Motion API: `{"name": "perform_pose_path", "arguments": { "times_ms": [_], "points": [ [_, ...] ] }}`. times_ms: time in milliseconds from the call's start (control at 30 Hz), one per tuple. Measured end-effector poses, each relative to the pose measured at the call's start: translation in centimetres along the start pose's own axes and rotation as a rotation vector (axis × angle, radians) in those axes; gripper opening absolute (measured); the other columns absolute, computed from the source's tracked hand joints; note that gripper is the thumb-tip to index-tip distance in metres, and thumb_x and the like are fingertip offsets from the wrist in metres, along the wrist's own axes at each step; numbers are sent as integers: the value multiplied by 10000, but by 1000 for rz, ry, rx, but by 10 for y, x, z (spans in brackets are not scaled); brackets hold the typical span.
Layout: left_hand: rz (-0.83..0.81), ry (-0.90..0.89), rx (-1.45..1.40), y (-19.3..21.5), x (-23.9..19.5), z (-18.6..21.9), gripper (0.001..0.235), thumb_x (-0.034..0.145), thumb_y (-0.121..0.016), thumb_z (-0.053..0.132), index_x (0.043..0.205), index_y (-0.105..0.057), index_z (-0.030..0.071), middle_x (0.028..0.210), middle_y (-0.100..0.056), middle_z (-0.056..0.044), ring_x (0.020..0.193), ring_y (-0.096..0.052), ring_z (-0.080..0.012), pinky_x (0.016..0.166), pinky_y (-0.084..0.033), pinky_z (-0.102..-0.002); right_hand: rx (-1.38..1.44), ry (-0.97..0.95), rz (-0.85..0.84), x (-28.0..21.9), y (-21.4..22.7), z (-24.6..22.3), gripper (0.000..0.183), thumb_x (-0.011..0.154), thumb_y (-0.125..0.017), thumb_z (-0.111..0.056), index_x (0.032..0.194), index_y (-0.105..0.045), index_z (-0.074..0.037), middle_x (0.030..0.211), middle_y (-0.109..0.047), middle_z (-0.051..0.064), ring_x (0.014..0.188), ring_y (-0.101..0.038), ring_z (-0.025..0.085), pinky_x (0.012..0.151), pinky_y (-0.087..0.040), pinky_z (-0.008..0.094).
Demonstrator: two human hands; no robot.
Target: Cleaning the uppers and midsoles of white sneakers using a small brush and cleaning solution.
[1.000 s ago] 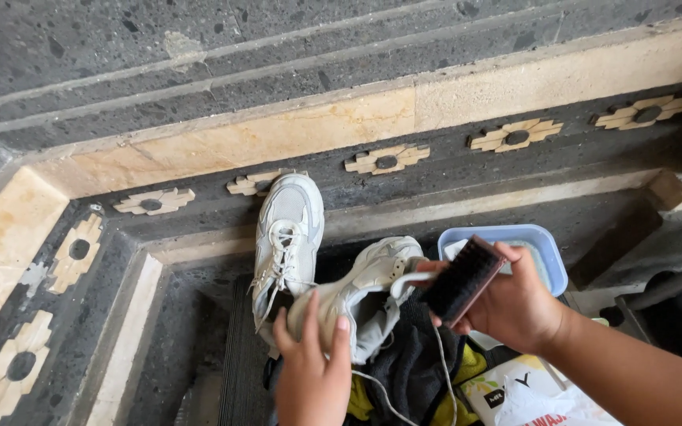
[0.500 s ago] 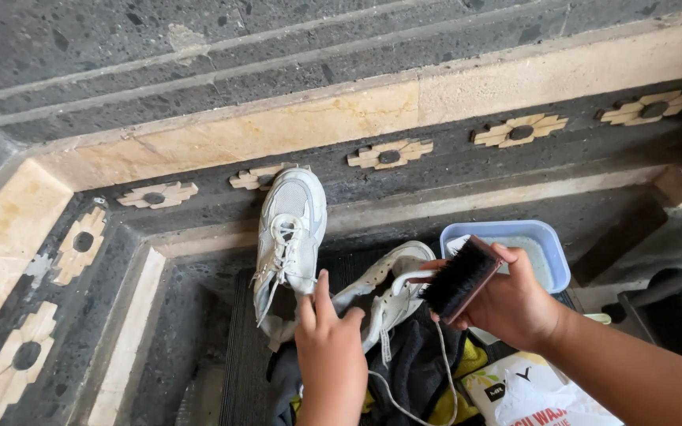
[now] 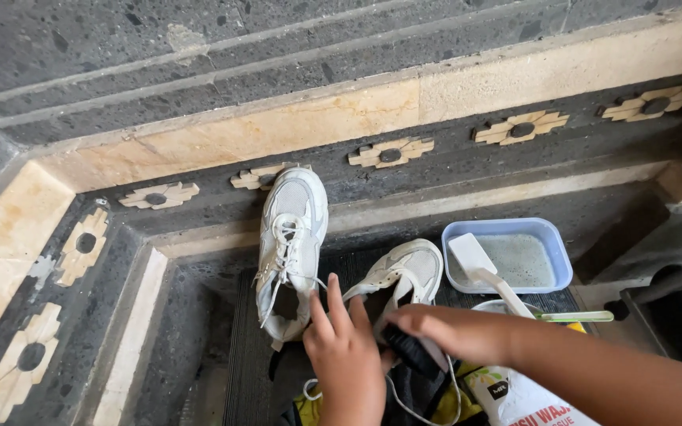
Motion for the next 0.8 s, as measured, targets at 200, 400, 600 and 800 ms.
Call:
{"name": "perform_pose_path", "arguments": {
  "times_ms": [200, 400, 600, 800],
  "points": [
    [156, 26, -48, -16, -16, 1, 363, 1015, -460, 266, 1306, -574, 80, 1524, -500, -74, 1336, -512, -372, 847, -518, -496, -219, 117, 87, 8, -18, -21, 807, 834, -225, -711, 1523, -380, -321, 1265, -432, 32, 1031, -607, 266, 844, -449, 392],
    [292, -37, 82, -2, -5, -6, 242, 1001, -504, 52, 1103, -719, 96, 1311, -648, -43, 1168, -627, -291, 689, -538, -354, -478, 312, 300, 6, -20, -1, 825, 798, -592, -682, 1412, -357, -184, 1331, -630, 58, 1014, -700, 308, 802, -526, 452],
    [105, -24, -5, -2, -9, -1, 342, 998, -504, 98, 1307, -629, 21, 1429, -556, -89, 1289, -512, -299, 855, -482, -441, -431, 207, 416, 12, -12, 17, 908, 782, -659, -672, 1481, -274, -238, 1298, -634, 42, 948, -742, 228, 844, -518, 396],
    [93, -25, 40, -4, -7, 1, 336, 958, -560, 67, 1275, -653, 9, 1418, -568, -100, 1248, -538, -285, 838, -488, -434, -553, 282, 290, 35, -5, 28, 972, 826, -433, -785, 1585, -248, -207, 1715, -90, 17, 1257, -587, 344, 925, -524, 498]
  ]
}}
Point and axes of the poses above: each hand's wrist, its own x-axis towards the middle knuckle, its own y-axis out of the back of the hand, z = x × y, the point moved 2 cm from there along x, towards the middle knuckle
